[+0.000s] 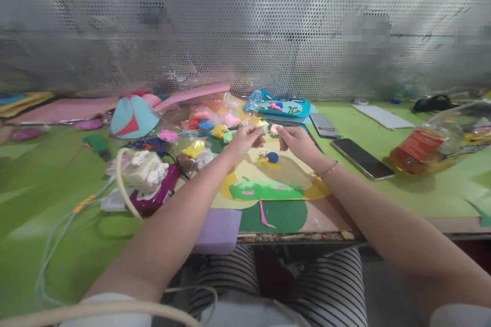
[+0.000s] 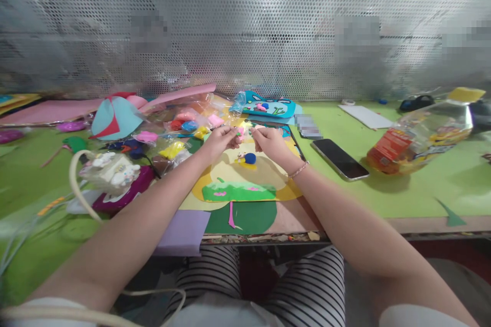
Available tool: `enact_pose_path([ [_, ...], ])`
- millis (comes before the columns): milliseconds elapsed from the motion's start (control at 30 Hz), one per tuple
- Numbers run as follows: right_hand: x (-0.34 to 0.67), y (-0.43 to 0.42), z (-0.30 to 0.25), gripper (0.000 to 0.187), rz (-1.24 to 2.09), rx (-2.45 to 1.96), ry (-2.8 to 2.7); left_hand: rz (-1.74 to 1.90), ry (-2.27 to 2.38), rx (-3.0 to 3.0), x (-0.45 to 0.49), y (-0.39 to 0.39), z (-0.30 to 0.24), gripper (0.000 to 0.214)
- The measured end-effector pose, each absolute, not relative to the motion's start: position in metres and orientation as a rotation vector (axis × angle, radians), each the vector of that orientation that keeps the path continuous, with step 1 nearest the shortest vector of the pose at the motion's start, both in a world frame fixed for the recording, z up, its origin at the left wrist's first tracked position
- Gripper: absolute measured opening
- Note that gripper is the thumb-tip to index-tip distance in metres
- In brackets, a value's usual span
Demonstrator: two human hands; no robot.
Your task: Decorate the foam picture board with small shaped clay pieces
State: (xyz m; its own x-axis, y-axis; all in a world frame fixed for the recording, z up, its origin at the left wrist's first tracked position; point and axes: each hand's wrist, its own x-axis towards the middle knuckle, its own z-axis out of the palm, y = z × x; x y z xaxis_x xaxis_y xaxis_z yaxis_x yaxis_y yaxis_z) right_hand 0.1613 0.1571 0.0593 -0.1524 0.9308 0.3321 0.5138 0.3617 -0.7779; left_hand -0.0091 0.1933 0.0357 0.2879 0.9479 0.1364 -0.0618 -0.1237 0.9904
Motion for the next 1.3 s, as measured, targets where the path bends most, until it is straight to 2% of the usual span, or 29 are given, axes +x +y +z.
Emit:
enact_pose_path([
  [100,0.159,0.157,0.059,0.053,0.784,-1.277,-1.746,1.116,0.883,1.466,-0.010,0.197,0.032,0.037],
  [267,0.161,0.163,0.053,0.024,0.888,-1.213,-1.706,1.153,0.934,1.503,-0.011,0.199,0.029,0.038],
  [367,0.161,0.164,0.051,0.016,0.916,-1.197,-1.715,1.167,0.951,1.511,-0.011,0.199,0.030,0.037],
  [467,0.159,0.163,0.051,0.020,0.949,-1.207,-1.705,1.172,0.950,1.532,-0.012,0.198,0.031,0.036],
  [633,0.157,0.157,0.056,0.050,0.946,-1.221,-1.725,1.173,0.946,1.555,-0.012,0.198,0.032,0.036],
  [700,0.156,0.154,0.058,0.056,0.934,-1.231,-1.738,1.166,0.960,1.552,-0.012,0.198,0.032,0.036],
  [833,0.156,0.153,0.059,0.052,0.931,-1.195,-1.758,1.164,0.967,1.563,-0.012,0.196,0.033,0.037],
  [967,0.158,0.158,0.054,0.029,0.986,-1.181,-1.724,1.168,0.964,1.593,-0.013,0.194,0.034,0.037],
  [1067,0.159,0.161,0.049,0.021,0.990,-1.160,-1.736,1.170,0.980,1.594,-0.013,0.193,0.035,0.037],
  [1200,0.159,0.161,0.049,0.025,0.997,-1.188,-1.742,1.174,0.966,1.613,-0.013,0.192,0.035,0.037],
  [1300,0.158,0.159,0.052,0.040,1.041,-1.208,-1.727,1.175,0.961,1.615,-0.014,0.194,0.034,0.038],
])
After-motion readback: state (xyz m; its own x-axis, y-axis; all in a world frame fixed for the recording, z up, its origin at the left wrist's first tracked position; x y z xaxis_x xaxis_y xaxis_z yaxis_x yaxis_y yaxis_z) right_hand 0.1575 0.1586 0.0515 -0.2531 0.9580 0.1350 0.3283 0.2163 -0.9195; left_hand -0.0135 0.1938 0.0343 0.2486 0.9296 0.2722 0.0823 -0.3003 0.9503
